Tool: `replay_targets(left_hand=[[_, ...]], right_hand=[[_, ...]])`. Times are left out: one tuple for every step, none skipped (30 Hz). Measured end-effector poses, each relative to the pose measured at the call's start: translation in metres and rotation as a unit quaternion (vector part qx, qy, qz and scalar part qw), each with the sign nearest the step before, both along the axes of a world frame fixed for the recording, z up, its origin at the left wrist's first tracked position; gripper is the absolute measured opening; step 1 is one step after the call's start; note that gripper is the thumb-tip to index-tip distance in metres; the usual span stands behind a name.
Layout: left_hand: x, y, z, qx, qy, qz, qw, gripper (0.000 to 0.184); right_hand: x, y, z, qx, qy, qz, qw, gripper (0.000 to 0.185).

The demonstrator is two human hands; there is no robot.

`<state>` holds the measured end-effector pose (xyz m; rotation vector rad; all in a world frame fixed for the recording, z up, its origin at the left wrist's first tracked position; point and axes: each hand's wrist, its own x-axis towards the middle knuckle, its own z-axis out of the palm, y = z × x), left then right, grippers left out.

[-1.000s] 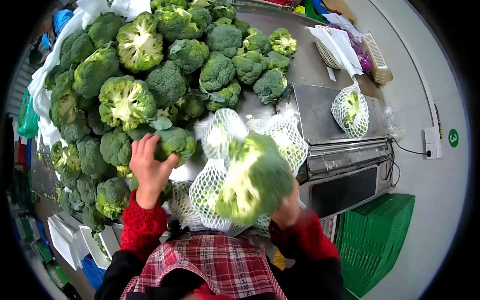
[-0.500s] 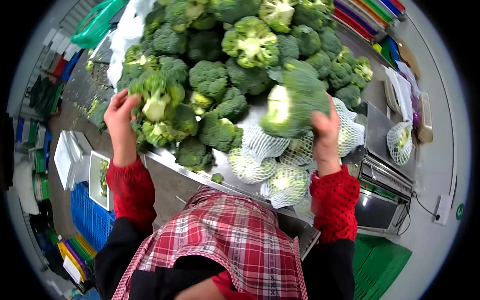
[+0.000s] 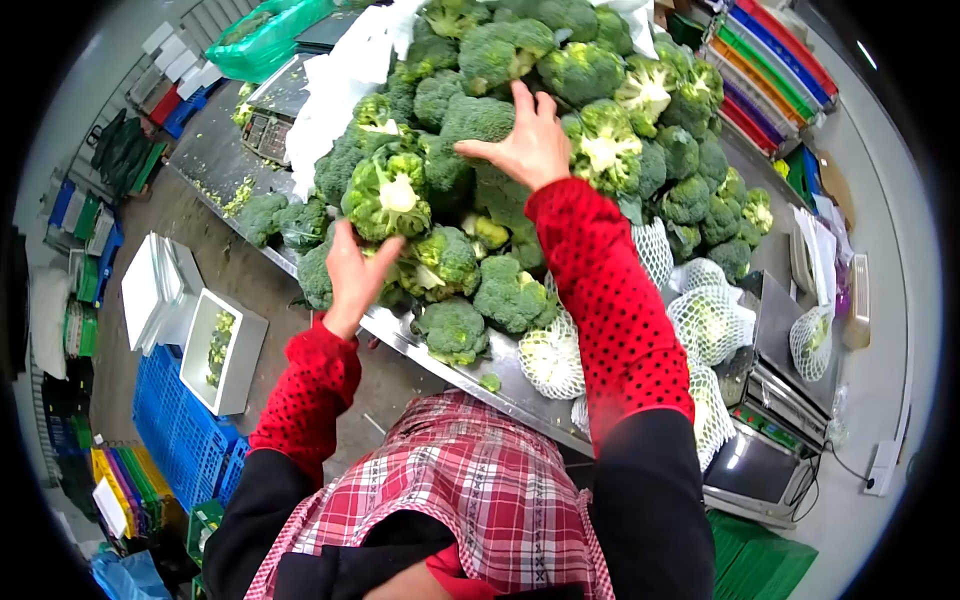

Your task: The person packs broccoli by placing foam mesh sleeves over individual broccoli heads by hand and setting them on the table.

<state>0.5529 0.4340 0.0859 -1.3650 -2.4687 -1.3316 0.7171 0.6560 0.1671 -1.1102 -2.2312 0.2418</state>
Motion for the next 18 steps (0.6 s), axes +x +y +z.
replay_targets(left_hand=[[0.006, -0.007, -0.006, 0.030, 0.054, -0.034, 0.998, 0.058], [0.016, -0.013, -0.012, 0.059, 0.107, -0.066, 0.990, 0.057], [0.027, -0.017, -0.019, 0.059, 0.129, -0.086, 0.986, 0.054], [0.030, -0.015, -0.020, 0.038, 0.126, -0.117, 0.984, 0.048], [0.026, -0.010, -0.023, 0.033, 0.098, -0.102, 0.989, 0.044], [0.020, 0.000, -0.021, 0.031, 0.070, -0.085, 0.993, 0.040], [0.015, 0.004, -0.017, 0.056, -0.027, -0.072, 0.995, 0.036], [0.004, 0.006, -0.027, 0.092, -0.077, -0.061, 0.991, 0.033], [-0.003, 0.000, -0.023, 0.081, -0.051, -0.069, 0.993, 0.032], [-0.010, -0.009, -0.017, 0.070, -0.024, -0.073, 0.995, 0.032], [-0.015, -0.022, -0.015, 0.007, -0.060, -0.062, 0.996, 0.034], [-0.019, -0.029, -0.020, 0.029, -0.074, -0.057, 0.995, 0.035], [-0.022, -0.037, -0.019, 0.008, -0.087, -0.049, 0.995, 0.039], [-0.023, -0.045, -0.016, -0.016, -0.101, -0.041, 0.994, 0.043], [-0.023, -0.048, -0.011, -0.020, -0.102, -0.034, 0.994, 0.043], [-0.023, -0.050, -0.006, 0.001, -0.123, -0.020, 0.992, 0.047], [-0.022, -0.053, -0.005, 0.020, -0.145, -0.005, 0.989, 0.053], [-0.023, -0.055, -0.005, 0.016, -0.146, 0.000, 0.989, 0.053]], right_hand=[[-0.003, -0.004, -0.008, 0.049, 0.032, -0.012, 0.998, 0.106], [-0.010, -0.010, -0.025, 0.082, 0.003, -0.026, 0.996, 0.098], [-0.018, -0.023, -0.038, 0.134, -0.027, -0.012, 0.991, 0.094], [-0.024, -0.035, -0.045, 0.179, -0.057, -0.001, 0.982, 0.091], [-0.026, -0.035, -0.040, 0.137, -0.047, 0.000, 0.989, 0.088], [-0.024, -0.032, -0.030, 0.087, -0.058, -0.001, 0.995, 0.088], [-0.018, -0.029, -0.022, 0.078, -0.063, 0.003, 0.995, 0.087], [-0.010, -0.025, -0.014, 0.069, -0.067, 0.007, 0.995, 0.086], [0.004, -0.029, -0.010, 0.139, -0.016, 0.026, 0.990, 0.078], [0.018, -0.039, -0.006, 0.180, 0.043, 0.062, 0.981, 0.064], [0.031, -0.053, -0.011, 0.147, 0.093, 0.100, 0.980, 0.052], [0.045, -0.069, -0.021, 0.096, 0.106, 0.122, 0.982, 0.049], [0.058, -0.080, -0.033, 0.077, 0.067, 0.142, 0.985, 0.050], [0.068, -0.092, -0.045, 0.081, 0.045, 0.131, 0.987, 0.051], [0.075, -0.103, -0.055, 0.044, 0.056, 0.126, 0.990, 0.054], [0.078, -0.116, -0.063, 0.005, 0.061, 0.115, 0.991, 0.059], [0.076, -0.129, -0.066, 0.003, 0.066, 0.127, 0.990, 0.062], [0.071, -0.141, -0.068, 0.004, 0.072, 0.139, 0.988, 0.064]])
